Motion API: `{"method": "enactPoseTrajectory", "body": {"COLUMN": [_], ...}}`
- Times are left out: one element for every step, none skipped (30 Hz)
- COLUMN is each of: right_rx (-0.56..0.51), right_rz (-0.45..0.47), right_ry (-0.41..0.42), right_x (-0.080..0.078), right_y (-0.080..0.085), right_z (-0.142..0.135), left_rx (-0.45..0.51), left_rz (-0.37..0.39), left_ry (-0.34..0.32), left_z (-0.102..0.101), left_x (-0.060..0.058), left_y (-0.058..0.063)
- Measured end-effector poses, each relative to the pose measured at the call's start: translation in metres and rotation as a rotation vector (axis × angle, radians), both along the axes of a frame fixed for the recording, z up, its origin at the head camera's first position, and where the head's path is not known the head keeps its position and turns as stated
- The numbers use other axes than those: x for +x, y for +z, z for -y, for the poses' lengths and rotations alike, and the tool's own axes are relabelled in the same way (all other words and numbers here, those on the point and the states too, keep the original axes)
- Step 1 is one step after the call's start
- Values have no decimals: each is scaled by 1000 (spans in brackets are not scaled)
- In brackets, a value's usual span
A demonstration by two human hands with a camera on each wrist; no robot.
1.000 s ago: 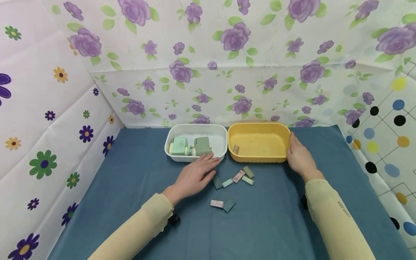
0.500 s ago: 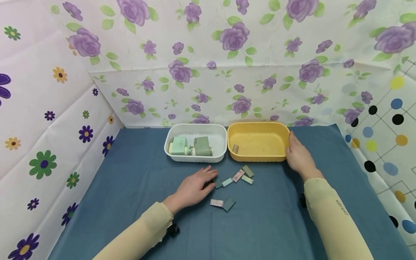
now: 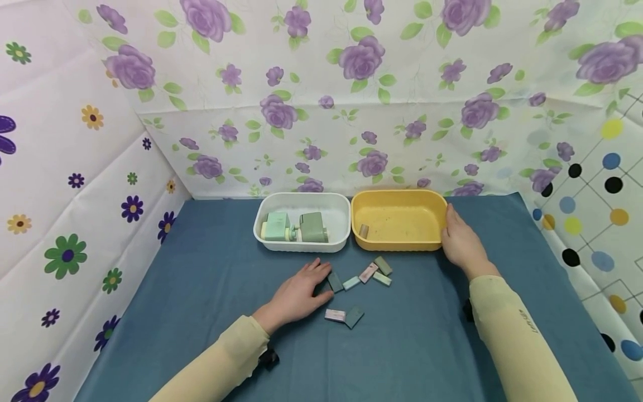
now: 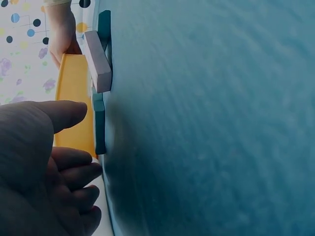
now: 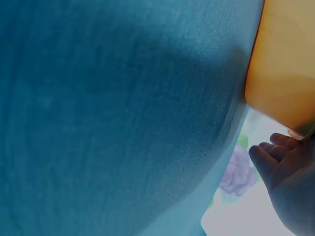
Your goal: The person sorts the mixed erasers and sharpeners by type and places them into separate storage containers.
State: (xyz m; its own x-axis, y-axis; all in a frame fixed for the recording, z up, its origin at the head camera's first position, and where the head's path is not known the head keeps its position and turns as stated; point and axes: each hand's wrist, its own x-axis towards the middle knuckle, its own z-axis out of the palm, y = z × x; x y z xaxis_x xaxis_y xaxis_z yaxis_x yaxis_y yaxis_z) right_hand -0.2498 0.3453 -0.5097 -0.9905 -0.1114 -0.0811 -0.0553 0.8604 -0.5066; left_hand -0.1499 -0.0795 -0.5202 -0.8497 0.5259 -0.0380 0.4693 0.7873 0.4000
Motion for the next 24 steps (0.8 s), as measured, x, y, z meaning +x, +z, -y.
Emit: {"method": "enactPoseTrajectory", "body": {"right_rx": [0,0,-1,-2,-3,-4,-6,-7,-6,-5,-6,-7,-9,-11,-11,-13,-14,-14,-14,-14,-13,-12,-14,-15], "right_rz": [1,4,7,9,9,8,9,10,11,12,13,14,17,21,23,23,20,18,16,12,6,1,0,1], "right_ry": [1,2,3,4,5,5,5,4,4,3,0,-1,-1,-1,0,0,3,5,6,7,7,8,9,9], "right_x": [0,0,0,0,0,0,0,-1,0,0,0,0,1,1,1,1,1,1,1,1,1,0,0,0], "right_y": [0,0,0,1,1,1,0,-1,-1,-2,-3,-4,-5,-5,-5,-5,-5,-5,-4,-3,-3,-2,-1,-1], "right_z": [0,0,0,1,1,1,1,1,1,1,1,1,1,1,1,1,1,0,0,0,0,0,0,0], "left_rx": [-6,-11,-17,-21,-24,-28,-30,-33,-38,-40,-48,-54,-59,-66,-71,-74,-79,-81,-86,-88,-91,-98,-109,-119], "left_rz": [2,6,7,6,8,4,2,-1,-4,-6,-7,-7,-4,-3,-1,2,4,5,3,-1,-5,-11,-20,-28], "left_ry": [-3,-5,-9,-12,-14,-14,-15,-15,-15,-15,-15,-14,-16,-17,-19,-18,-18,-17,-16,-14,-10,-7,-5,-4], "left_z": [0,-1,-1,-2,-3,-3,-4,-5,-5,-6,-6,-7,-8,-9,-9,-10,-11,-12,-13,-14,-15,-16,-17,-18], "left_x": [0,0,0,0,0,0,0,0,1,1,1,1,2,2,2,2,2,2,2,1,0,0,0,-1], "left_y": [0,0,1,1,1,1,1,1,0,-1,-1,-2,-2,-3,-3,-3,-2,-2,-1,-1,0,1,1,1]}}
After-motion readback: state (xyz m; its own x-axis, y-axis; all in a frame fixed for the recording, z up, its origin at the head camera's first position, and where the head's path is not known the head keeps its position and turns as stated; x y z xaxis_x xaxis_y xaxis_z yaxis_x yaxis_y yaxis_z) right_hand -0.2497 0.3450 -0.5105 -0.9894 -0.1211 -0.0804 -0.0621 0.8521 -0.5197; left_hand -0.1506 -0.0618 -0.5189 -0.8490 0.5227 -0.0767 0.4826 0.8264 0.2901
